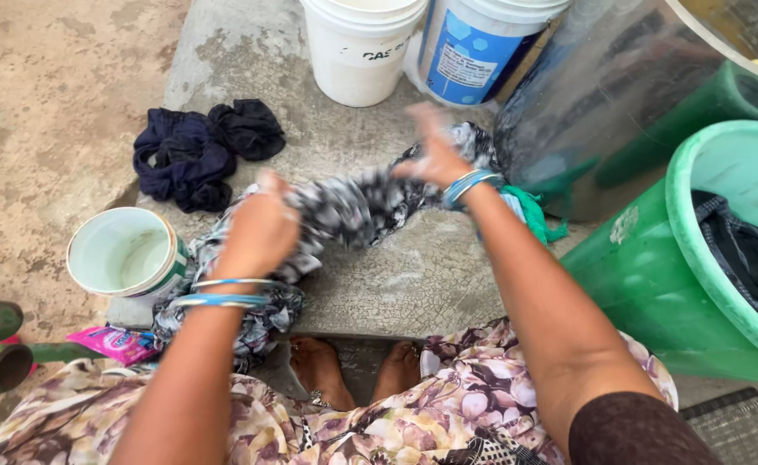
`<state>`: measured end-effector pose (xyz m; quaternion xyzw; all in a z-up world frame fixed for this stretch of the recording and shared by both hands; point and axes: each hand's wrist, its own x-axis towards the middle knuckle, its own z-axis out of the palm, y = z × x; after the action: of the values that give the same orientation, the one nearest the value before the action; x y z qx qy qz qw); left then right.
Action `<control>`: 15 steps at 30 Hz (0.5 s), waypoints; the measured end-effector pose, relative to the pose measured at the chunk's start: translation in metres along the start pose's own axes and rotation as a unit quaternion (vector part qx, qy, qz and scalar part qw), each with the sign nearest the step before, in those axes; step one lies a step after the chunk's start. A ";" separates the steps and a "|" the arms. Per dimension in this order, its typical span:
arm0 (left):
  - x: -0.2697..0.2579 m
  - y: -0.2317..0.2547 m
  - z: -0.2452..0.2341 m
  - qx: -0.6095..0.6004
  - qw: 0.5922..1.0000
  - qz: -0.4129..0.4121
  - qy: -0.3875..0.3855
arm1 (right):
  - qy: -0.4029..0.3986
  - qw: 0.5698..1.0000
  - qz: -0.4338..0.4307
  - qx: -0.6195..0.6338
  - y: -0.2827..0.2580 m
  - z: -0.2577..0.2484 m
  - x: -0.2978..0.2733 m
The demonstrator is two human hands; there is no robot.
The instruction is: The person washes clothes by hand on a stone surface, applying soap and scrubbing them with a green brush.
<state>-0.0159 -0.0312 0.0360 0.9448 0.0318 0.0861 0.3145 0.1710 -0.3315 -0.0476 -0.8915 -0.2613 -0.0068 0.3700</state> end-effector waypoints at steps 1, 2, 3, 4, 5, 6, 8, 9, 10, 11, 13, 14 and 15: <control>-0.002 0.004 0.008 0.000 1.000 -0.003 0.002 | -0.115 0.991 -0.042 0.052 -0.035 0.009 -0.002; -0.005 0.009 0.014 -0.033 0.997 0.063 0.000 | -0.192 0.976 -0.061 0.085 -0.065 0.024 -0.008; -0.007 0.013 0.016 -0.066 0.989 0.129 -0.003 | -0.266 0.954 -0.077 0.117 -0.087 0.040 -0.015; -0.008 0.015 0.014 -0.066 0.990 0.127 -0.002 | -0.299 0.953 -0.049 0.008 -0.102 0.064 -0.021; -0.010 0.014 0.008 -0.163 0.983 0.072 -0.049 | -0.325 0.940 -0.017 -0.100 -0.104 0.085 -0.029; -0.011 0.014 0.003 -0.257 0.962 0.017 -0.095 | -0.331 0.930 0.002 -0.162 -0.095 0.106 -0.036; -0.010 0.014 -0.004 -0.265 0.956 0.109 -0.061 | -0.269 0.947 0.033 -0.170 -0.046 0.136 -0.031; -0.009 0.015 -0.005 -0.272 0.941 0.197 -0.027 | -0.217 0.964 0.057 -0.145 -0.009 0.141 -0.020; -0.009 0.015 -0.006 -0.274 0.940 0.200 -0.030 | -0.147 0.979 0.086 -0.109 0.032 0.136 -0.005; -0.011 0.012 -0.010 -0.202 0.972 0.097 -0.068 | -0.067 0.989 0.107 -0.072 0.072 0.121 0.012; -0.011 0.006 -0.010 -0.126 0.986 -0.005 -0.109 | 0.124 0.973 0.078 -0.178 0.123 0.062 0.041; -0.008 0.000 -0.010 -0.129 0.987 -0.012 -0.093 | 0.266 0.931 0.029 -0.249 0.142 0.030 0.042; -0.007 -0.009 -0.010 -0.130 0.988 -0.022 -0.077 | 0.361 0.910 0.186 0.076 0.154 0.013 0.034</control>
<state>-0.0249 -0.0196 0.0373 0.8988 0.0166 0.0099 0.4380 0.2706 -0.3978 -0.1506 -0.8299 0.0615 -0.2395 0.5002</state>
